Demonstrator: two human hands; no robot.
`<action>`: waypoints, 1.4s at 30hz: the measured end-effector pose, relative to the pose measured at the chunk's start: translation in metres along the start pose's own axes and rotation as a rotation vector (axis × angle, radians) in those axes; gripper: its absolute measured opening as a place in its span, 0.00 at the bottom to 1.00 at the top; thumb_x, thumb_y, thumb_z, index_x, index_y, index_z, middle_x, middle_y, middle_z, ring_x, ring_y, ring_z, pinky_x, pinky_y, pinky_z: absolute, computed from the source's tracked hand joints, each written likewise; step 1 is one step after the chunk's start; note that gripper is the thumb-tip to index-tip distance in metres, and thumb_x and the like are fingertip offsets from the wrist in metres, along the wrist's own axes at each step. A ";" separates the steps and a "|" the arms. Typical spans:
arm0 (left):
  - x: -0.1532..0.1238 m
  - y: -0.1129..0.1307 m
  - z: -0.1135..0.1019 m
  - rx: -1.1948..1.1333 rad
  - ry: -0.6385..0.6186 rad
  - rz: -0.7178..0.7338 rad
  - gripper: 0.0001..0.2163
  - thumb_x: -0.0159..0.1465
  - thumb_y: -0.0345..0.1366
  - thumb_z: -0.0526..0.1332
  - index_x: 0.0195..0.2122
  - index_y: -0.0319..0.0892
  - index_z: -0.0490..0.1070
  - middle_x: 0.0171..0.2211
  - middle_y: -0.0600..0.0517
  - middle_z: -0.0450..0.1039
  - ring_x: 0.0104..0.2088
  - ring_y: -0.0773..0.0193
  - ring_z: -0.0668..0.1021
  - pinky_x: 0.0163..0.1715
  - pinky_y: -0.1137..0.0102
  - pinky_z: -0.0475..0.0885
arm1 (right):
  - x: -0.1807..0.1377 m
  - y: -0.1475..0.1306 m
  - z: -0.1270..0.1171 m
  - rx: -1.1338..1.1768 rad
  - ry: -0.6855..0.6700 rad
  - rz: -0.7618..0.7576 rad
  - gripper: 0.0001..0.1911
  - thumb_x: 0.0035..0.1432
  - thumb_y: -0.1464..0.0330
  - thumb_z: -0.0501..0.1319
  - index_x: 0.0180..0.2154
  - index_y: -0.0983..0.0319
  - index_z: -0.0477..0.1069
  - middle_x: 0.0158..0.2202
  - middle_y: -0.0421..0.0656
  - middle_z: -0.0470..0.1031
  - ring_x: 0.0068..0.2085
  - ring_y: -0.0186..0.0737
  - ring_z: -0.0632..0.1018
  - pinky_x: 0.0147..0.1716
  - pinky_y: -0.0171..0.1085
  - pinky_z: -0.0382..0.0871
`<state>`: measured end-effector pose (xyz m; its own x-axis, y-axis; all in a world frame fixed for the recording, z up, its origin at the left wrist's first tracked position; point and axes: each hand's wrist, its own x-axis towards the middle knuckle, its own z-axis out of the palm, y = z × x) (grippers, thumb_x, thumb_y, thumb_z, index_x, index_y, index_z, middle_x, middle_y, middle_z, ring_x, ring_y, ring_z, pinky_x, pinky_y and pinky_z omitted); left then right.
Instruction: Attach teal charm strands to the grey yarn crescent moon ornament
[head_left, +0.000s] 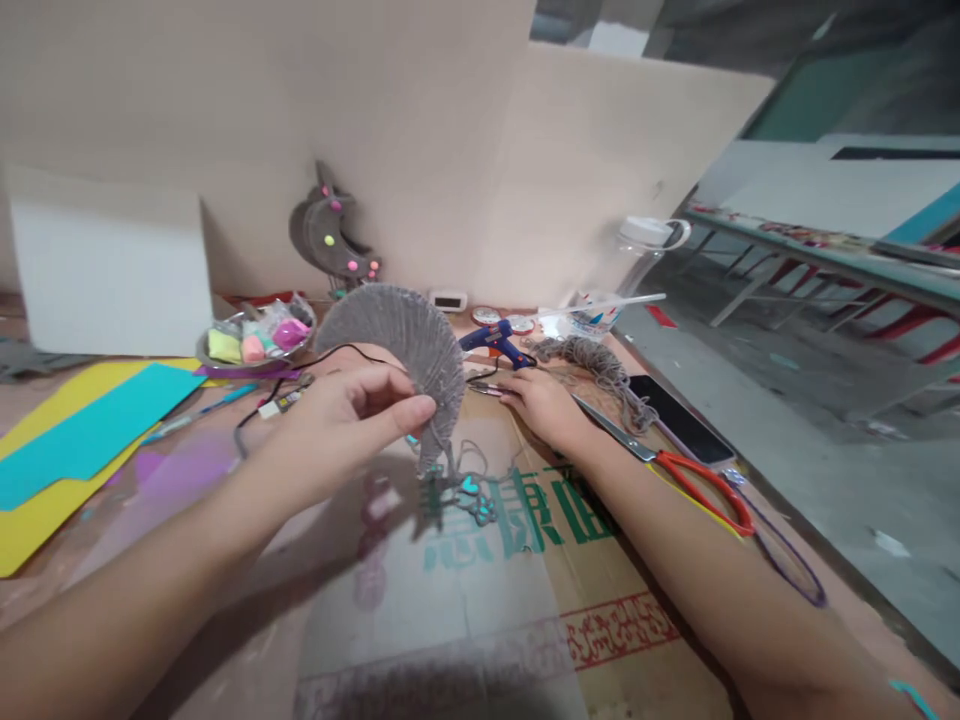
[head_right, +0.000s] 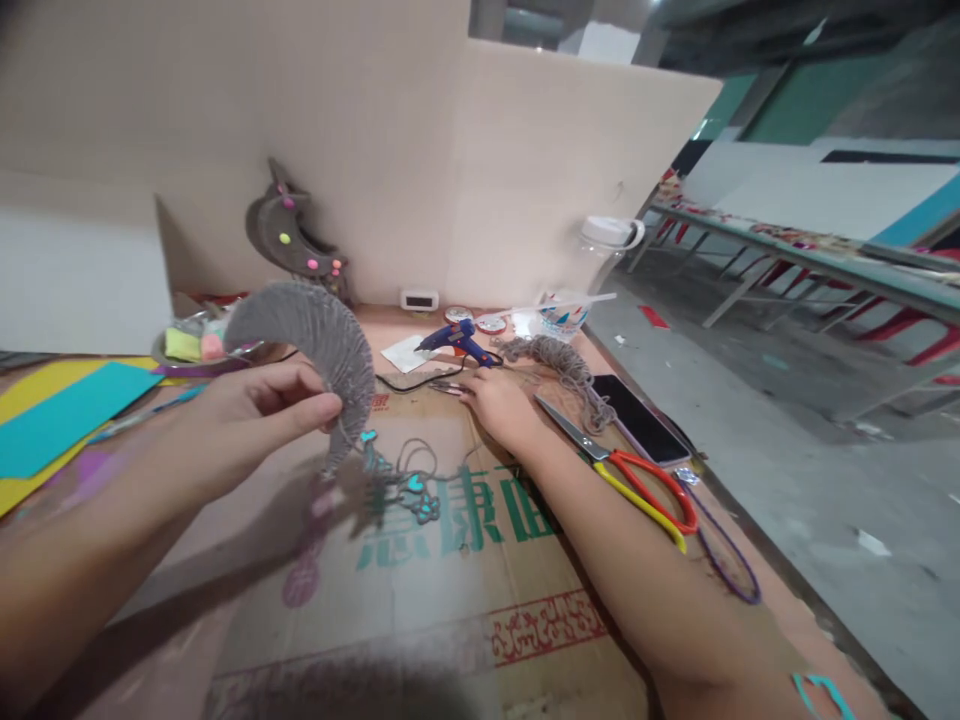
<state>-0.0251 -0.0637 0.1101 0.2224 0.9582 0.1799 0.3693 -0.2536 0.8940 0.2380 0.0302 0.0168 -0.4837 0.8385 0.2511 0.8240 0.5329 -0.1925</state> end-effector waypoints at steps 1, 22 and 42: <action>0.000 -0.001 0.000 -0.012 -0.014 -0.001 0.12 0.58 0.44 0.62 0.24 0.43 0.71 0.22 0.55 0.69 0.23 0.67 0.71 0.23 0.73 0.65 | 0.000 0.001 0.003 0.008 -0.004 0.001 0.13 0.62 0.67 0.55 0.41 0.65 0.76 0.41 0.54 0.76 0.44 0.47 0.74 0.47 0.42 0.65; -0.008 -0.005 0.013 -0.043 0.204 -0.065 0.14 0.58 0.48 0.62 0.29 0.41 0.73 0.27 0.52 0.77 0.28 0.64 0.77 0.28 0.73 0.69 | -0.039 -0.104 -0.066 -0.049 0.448 -0.249 0.15 0.65 0.63 0.54 0.48 0.64 0.67 0.36 0.45 0.76 0.35 0.40 0.76 0.34 0.37 0.68; -0.018 0.002 0.026 -0.089 0.276 -0.096 0.12 0.58 0.46 0.63 0.27 0.42 0.76 0.25 0.52 0.79 0.27 0.65 0.78 0.28 0.74 0.70 | -0.040 -0.101 -0.061 0.090 0.440 -0.255 0.12 0.64 0.67 0.56 0.46 0.65 0.69 0.37 0.45 0.77 0.36 0.38 0.77 0.35 0.35 0.68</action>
<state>-0.0043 -0.0845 0.0979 -0.0680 0.9801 0.1868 0.2932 -0.1593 0.9427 0.1921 -0.0638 0.0841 -0.4802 0.5635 0.6723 0.6576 0.7384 -0.1492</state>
